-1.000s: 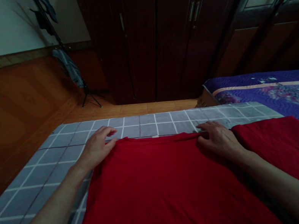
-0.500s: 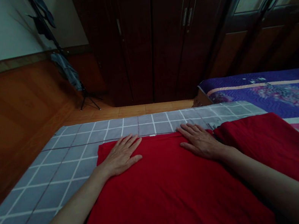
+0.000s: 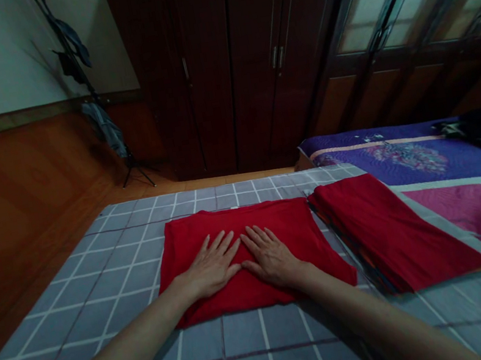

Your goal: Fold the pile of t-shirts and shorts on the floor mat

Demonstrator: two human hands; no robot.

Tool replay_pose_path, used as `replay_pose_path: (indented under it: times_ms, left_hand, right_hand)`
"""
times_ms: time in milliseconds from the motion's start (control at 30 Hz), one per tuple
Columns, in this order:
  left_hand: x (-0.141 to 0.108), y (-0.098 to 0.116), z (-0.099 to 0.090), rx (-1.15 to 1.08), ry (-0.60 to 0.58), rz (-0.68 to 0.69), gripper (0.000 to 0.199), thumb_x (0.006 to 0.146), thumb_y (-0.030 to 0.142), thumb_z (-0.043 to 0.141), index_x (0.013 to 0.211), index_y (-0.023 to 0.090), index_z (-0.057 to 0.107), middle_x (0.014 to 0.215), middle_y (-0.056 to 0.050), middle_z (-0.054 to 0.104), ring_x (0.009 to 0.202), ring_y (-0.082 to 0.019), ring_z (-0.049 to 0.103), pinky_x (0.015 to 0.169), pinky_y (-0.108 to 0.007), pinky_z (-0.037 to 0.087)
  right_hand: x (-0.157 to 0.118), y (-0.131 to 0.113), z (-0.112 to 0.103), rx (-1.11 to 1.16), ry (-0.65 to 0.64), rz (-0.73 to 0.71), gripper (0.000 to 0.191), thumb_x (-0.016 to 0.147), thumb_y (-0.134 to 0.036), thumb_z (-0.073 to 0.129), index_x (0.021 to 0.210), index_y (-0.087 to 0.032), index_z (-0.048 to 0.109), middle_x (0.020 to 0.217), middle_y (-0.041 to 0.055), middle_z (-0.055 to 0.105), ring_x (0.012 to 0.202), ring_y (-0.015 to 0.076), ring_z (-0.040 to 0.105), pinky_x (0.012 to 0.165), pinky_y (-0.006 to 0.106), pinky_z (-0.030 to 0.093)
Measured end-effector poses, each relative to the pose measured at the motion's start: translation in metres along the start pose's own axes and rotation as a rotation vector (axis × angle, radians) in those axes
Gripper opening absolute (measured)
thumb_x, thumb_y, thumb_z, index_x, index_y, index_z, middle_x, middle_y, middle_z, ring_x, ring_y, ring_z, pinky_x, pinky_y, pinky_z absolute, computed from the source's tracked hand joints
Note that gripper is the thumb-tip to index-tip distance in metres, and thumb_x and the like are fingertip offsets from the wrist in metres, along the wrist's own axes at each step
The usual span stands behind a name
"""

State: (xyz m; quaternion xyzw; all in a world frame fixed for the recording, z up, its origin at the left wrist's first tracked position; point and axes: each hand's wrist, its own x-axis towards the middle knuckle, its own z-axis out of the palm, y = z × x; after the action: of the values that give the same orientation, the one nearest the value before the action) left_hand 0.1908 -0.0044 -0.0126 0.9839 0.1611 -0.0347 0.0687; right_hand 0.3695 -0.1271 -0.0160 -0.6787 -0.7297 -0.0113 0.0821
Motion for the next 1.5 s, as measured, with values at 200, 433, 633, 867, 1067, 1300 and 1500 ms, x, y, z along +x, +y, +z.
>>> replay_pose_path:
  times_ms: [200, 433, 633, 867, 1067, 1300, 1500]
  left_hand:
    - [-0.064, -0.026, 0.014, -0.011, 0.138, -0.232, 0.068, 0.090, 0.058, 0.038, 0.145, 0.018, 0.032, 0.152, -0.014, 0.026, 0.141, -0.031, 0.019, 0.113, -0.052, 0.016]
    - [-0.125, -0.031, 0.022, -0.360, 0.453, -0.497, 0.061, 0.089, 0.057, 0.036, 0.130, 0.012, 0.046, 0.138, -0.017, 0.047, 0.127, -0.029, 0.045, 0.108, -0.042, 0.033]
    - [-0.140, -0.035, 0.009, -0.575, 0.362, -0.547, 0.051, 0.083, 0.067, 0.043, 0.074, 0.020, 0.062, 0.127, -0.012, 0.056, 0.117, -0.029, 0.052, 0.104, -0.040, 0.034]
    - [-0.144, -0.042, 0.014, -0.451, 0.274, -0.470, 0.039, 0.080, 0.057, 0.054, 0.064, 0.021, 0.054, 0.127, -0.014, 0.056, 0.124, -0.029, 0.045, 0.101, -0.041, 0.038]
    - [-0.146, -0.033, 0.015, -0.366, 0.297, -0.480, 0.036, 0.077, 0.053, 0.060, 0.065, 0.020, 0.052, 0.134, -0.014, 0.051, 0.122, -0.029, 0.047, 0.102, -0.043, 0.037]
    - [-0.143, -0.020, 0.003, -0.553, 0.410, -0.525, 0.029, 0.078, 0.042, 0.059, 0.062, 0.020, 0.048, 0.096, -0.007, 0.064, 0.092, -0.023, 0.058, 0.082, -0.034, 0.045]
    - [-0.140, -0.016, 0.003, -0.794, 0.461, -0.620, 0.026, 0.076, 0.039, 0.061, 0.067, 0.019, 0.046, 0.064, 0.004, 0.049, 0.060, -0.013, 0.048, 0.058, -0.024, 0.038]
  right_hand:
    - [-0.058, 0.054, -0.004, -0.118, 0.076, 0.237, 0.065, 0.092, -0.057, 0.036, 0.140, -0.013, 0.042, 0.146, 0.0161, 0.036, 0.136, 0.0320, 0.029, 0.109, 0.049, 0.026]
    - [-0.105, 0.073, -0.020, -0.078, 0.225, 0.387, 0.055, 0.093, -0.043, 0.039, 0.133, -0.007, 0.045, 0.134, 0.0200, 0.049, 0.124, 0.0293, 0.045, 0.102, 0.041, 0.037]
    - [-0.125, 0.065, -0.030, -0.075, 0.232, 0.466, 0.034, 0.091, -0.037, 0.043, 0.114, -0.017, 0.058, 0.101, 0.0113, 0.065, 0.100, 0.0248, 0.060, 0.082, 0.034, 0.047]
    - [-0.119, 0.051, -0.039, -0.201, -0.049, 0.659, 0.040, 0.096, -0.040, 0.032, 0.116, -0.015, 0.055, 0.078, 0.0126, 0.070, 0.073, 0.0285, 0.068, 0.057, 0.032, 0.044]
    - [-0.117, 0.050, -0.038, -0.096, -0.108, 0.771, 0.046, 0.095, -0.045, 0.035, 0.131, -0.018, 0.046, 0.089, 0.0119, 0.071, 0.085, 0.0326, 0.068, 0.064, 0.038, 0.047]
    - [-0.118, 0.058, -0.035, 0.006, -0.143, 0.836, 0.052, 0.093, -0.050, 0.036, 0.134, -0.020, 0.046, 0.093, 0.0097, 0.071, 0.090, 0.0343, 0.066, 0.069, 0.042, 0.048]
    - [-0.119, 0.060, -0.029, -0.007, -0.134, 0.845, 0.056, 0.090, -0.053, 0.037, 0.134, -0.020, 0.046, 0.088, 0.0097, 0.071, 0.085, 0.0345, 0.067, 0.065, 0.041, 0.049]
